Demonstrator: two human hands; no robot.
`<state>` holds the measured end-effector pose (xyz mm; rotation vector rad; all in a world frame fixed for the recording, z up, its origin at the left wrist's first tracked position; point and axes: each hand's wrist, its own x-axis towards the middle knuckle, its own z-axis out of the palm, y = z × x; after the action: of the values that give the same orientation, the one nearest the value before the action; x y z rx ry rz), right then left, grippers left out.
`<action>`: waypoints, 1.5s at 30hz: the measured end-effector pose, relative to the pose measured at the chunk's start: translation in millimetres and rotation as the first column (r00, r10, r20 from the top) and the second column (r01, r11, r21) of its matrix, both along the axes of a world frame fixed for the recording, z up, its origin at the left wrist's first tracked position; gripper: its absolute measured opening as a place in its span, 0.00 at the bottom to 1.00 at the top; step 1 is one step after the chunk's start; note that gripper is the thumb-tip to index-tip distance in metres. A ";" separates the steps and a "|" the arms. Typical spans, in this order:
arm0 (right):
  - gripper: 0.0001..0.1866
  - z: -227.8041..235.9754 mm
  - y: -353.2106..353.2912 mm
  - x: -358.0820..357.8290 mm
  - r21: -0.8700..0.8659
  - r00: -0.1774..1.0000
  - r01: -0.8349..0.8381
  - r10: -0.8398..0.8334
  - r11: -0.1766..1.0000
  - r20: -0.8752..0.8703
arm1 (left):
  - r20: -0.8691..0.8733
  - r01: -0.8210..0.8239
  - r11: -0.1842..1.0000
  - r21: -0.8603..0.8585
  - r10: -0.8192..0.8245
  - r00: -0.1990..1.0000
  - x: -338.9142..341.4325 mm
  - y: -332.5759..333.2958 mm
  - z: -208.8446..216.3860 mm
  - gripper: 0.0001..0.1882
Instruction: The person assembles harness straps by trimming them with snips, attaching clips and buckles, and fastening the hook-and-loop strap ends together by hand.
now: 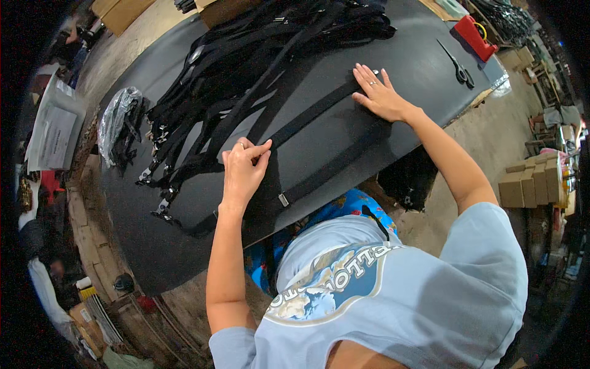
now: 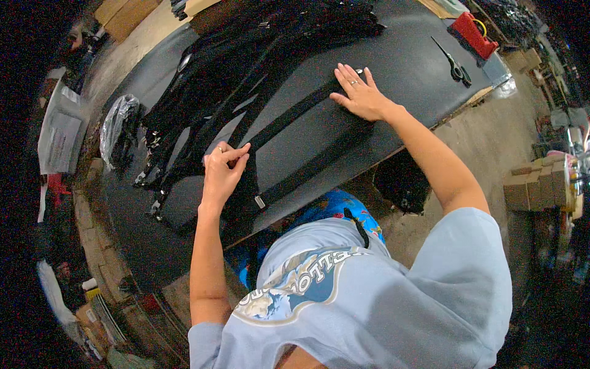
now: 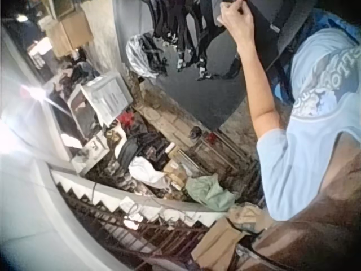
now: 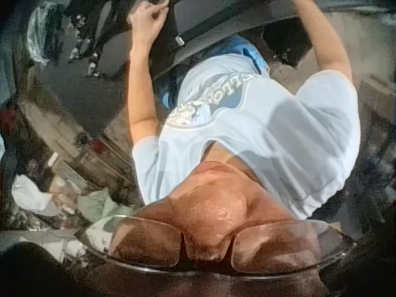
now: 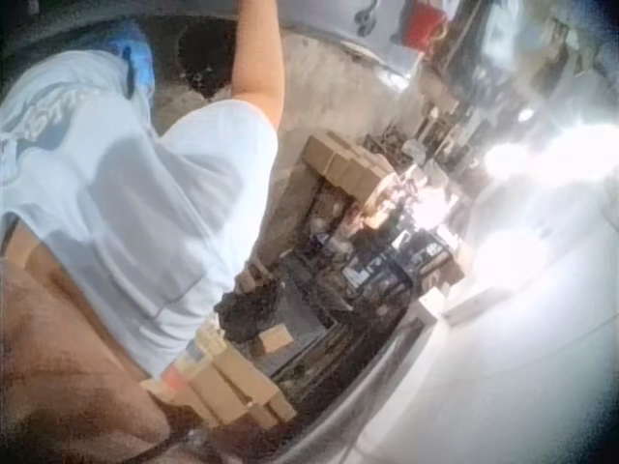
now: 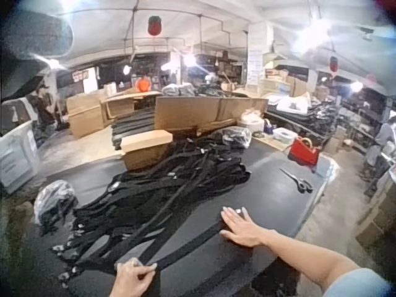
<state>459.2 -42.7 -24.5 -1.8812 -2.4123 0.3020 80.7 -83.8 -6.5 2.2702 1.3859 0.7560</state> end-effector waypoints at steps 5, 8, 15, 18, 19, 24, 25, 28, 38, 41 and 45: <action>0.31 11.2 11.5 30.0 0.085 0.936 -0.100 0.123 0.991 -0.330 | 0.043 -0.009 0.997 0.078 0.005 0.999 4.4 -1.7 -2.5 0.11; 0.31 19.3 22.9 49.2 0.280 0.800 -0.027 0.188 0.960 -0.569 | 0.009 0.068 0.963 0.260 -0.073 0.997 6.0 -0.9 2.2 0.09; 0.15 -7.0 40.4 62.5 0.312 0.935 -0.024 0.132 0.950 -0.329 | 0.046 0.163 0.981 -0.102 -0.159 0.986 15.6 8.3 21.7 0.06; 0.13 -2.7 42.6 60.3 0.287 0.919 -0.030 0.139 0.957 -0.368 | -0.008 0.229 0.969 0.092 -0.229 0.973 33.0 30.9 22.6 0.12; 0.13 2.3 43.2 56.9 0.282 0.919 -0.037 0.144 0.959 -0.368 | -0.007 0.253 0.952 0.171 -0.256 0.967 47.9 41.2 22.4 0.15; 0.12 7.4 51.4 59.5 0.348 0.894 -0.236 0.343 0.907 -0.289 | -0.210 0.534 0.807 0.253 -0.493 0.844 146.3 81.7 2.8 0.37; 0.12 9.2 53.5 58.7 0.342 0.893 -0.243 0.347 0.908 -0.286 | -0.247 0.583 0.791 0.185 -0.537 0.807 155.6 85.8 -9.8 0.40; 0.11 26.1 50.5 67.1 0.244 0.904 -0.308 0.363 0.920 -0.226 | -0.382 0.591 0.800 0.099 -0.518 0.765 166.8 86.2 -35.5 0.40; 0.10 44.5 46.2 79.5 0.294 0.882 -0.425 0.464 0.856 -0.075 | -0.335 0.591 0.797 0.126 -0.527 0.781 167.6 82.6 -32.8 0.40; 0.11 34.4 46.9 76.2 0.330 0.909 -0.368 0.411 0.869 -0.067 | -0.315 0.591 0.794 0.141 -0.530 0.787 169.1 82.6 -32.8 0.40; 0.10 31.5 38.6 81.6 0.278 0.926 -0.329 0.366 0.903 -0.092 | -0.322 0.586 0.793 0.164 -0.519 0.792 167.3 80.5 -36.1 0.40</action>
<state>540.8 -4.1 7.0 -1.2740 -2.5345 0.1246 247.9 -3.3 -42.7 2.8627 0.6381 0.4591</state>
